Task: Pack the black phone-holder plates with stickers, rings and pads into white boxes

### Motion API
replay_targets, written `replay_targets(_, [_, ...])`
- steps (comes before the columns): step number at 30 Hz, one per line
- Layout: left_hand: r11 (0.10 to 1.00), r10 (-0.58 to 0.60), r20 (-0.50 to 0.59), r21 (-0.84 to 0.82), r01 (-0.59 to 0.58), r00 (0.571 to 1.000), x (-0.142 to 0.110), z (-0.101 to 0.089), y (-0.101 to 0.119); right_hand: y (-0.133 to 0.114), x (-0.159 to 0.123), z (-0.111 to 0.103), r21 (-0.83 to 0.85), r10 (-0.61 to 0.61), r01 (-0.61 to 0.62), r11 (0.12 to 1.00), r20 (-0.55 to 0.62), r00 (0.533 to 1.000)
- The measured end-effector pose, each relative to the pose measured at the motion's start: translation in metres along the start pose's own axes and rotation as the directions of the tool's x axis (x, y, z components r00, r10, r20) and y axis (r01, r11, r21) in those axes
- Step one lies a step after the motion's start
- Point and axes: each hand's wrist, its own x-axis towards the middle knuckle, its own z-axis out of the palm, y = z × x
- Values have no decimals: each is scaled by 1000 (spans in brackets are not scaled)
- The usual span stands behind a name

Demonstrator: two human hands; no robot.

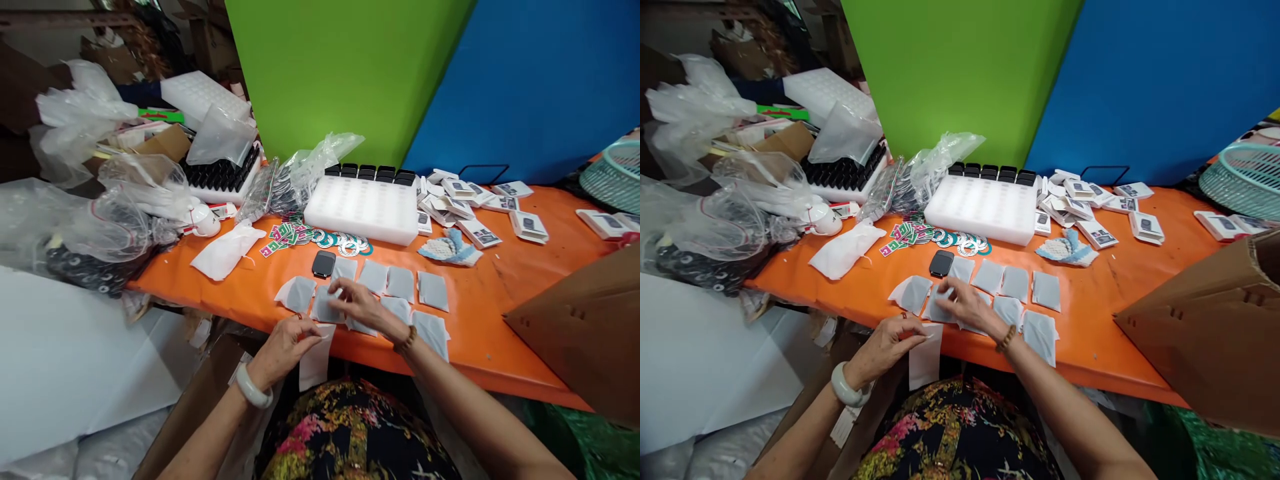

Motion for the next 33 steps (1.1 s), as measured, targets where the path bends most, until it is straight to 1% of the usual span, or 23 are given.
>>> replay_targets(1, [1000,15,-3,24,-15,1000,0,-1,0,1,16,-6,-161,-13,3,987,-63,998])
replay_targets(2, [999,29,4,40,-29,1000,0,-2,0,2,32,-11,-336,-7,-25,942,-95,995])
replay_targets(3, [998,41,16,50,-42,999,1,-2,0,2,47,-16,-488,15,-65,870,-105,994])
replay_targets(5, [996,61,39,62,-63,997,1,-3,0,2,73,-22,-609,52,-108,786,-108,993])
replay_targets(8, [993,67,51,93,-72,996,0,-4,-3,3,99,-23,-674,126,-149,724,-84,988])
replay_targets(11, [992,64,44,110,-69,997,-1,-4,-6,3,115,-23,-715,191,-170,678,-52,980])
replay_targets(13, [992,66,35,102,-69,997,-2,-4,-8,3,121,-25,-718,220,-172,674,-26,975])
replay_targets(15, [993,63,28,96,-65,998,-2,-4,-9,3,126,-30,-702,233,-167,692,-1,972])
replay_targets(17, [993,56,21,100,-58,998,-1,-4,-11,2,128,-35,-672,215,-150,725,14,976])
replay_targets(20, [993,59,4,105,-59,998,1,-4,-12,-1,124,-39,-599,147,-106,794,18,989])
replay_targets(23, [991,90,3,100,-90,996,5,-4,-13,-6,107,-39,-488,71,-60,871,5,997])
replay_targets(25, [990,104,6,97,-104,995,7,-3,-12,-11,88,-37,-408,21,-26,913,-17,1000])
replay_targets(27, [990,111,-3,89,-111,994,9,-2,-8,-18,63,-35,-215,-46,35,976,-46,998])
replay_targets(28, [990,118,-10,82,-117,993,10,-2,-6,-22,49,-34,-53,-84,80,995,-70,994])
replay_targets(29, [989,130,-15,72,-128,991,10,-1,-3,-26,34,-32,112,-111,121,986,-97,989])
replay_targets(30, [988,143,-20,64,-141,990,11,0,0,-30,21,-31,235,-122,150,960,-131,984])
replay_targets(31, [987,153,-26,61,-151,988,11,0,4,-34,8,-30,312,-122,168,935,-163,979])
replay_targets(33, [984,169,-40,69,-166,985,12,3,11,-39,-14,-27,348,-102,175,921,-217,971])
